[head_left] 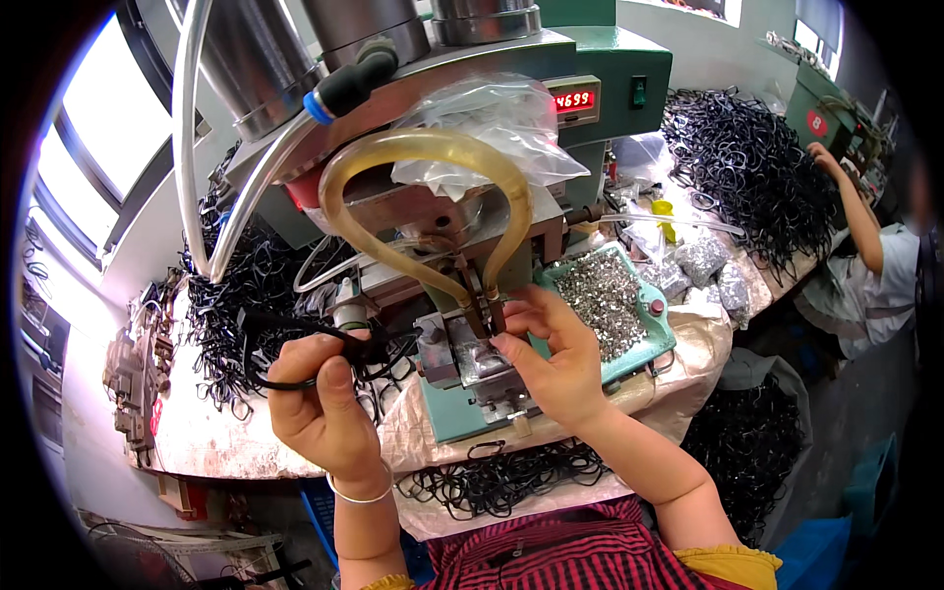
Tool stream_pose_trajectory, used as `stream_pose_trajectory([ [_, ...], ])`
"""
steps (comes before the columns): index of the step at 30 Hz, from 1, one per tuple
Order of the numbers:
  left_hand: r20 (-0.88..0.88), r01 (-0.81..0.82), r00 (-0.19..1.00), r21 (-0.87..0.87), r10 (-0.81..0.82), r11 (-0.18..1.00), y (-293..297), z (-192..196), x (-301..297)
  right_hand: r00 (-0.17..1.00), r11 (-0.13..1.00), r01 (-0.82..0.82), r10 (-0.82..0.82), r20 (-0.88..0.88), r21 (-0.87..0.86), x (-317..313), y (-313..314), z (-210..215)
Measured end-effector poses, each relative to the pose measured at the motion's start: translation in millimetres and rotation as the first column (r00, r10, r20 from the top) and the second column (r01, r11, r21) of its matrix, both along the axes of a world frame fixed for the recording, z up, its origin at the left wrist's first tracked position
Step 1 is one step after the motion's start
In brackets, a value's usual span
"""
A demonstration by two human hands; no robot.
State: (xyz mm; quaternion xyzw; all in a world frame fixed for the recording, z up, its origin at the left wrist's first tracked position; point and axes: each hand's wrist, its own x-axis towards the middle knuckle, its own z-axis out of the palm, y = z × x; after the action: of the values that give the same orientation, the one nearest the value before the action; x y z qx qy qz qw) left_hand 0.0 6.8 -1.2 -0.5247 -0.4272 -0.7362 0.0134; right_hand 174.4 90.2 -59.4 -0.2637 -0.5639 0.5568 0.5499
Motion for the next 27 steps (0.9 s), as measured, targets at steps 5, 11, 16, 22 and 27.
stream_pose_trajectory([
  [5,0.009,0.06,0.998,0.023,-0.06,0.998,2,4,2,0.998,0.998,-0.07,0.07,0.0,0.005,3,1,1],
  [11,-0.217,0.112,0.967,-0.101,-0.132,0.988,-16,-13,6,0.983,0.975,-0.185,0.186,-0.001,-0.123,21,-25,30],
  [16,-0.687,0.149,0.673,-0.236,-0.274,0.96,-14,-38,28,0.856,0.908,0.366,-0.415,0.31,0.205,62,22,-15],
  [22,-0.665,0.162,0.676,-0.287,-0.318,0.944,-9,-44,29,0.805,0.886,0.247,-0.413,0.425,0.394,79,40,-41],
  [27,-0.65,0.116,0.697,-0.314,-0.303,0.942,-17,-50,32,0.871,0.932,-0.29,0.162,0.463,0.219,34,75,1],
])
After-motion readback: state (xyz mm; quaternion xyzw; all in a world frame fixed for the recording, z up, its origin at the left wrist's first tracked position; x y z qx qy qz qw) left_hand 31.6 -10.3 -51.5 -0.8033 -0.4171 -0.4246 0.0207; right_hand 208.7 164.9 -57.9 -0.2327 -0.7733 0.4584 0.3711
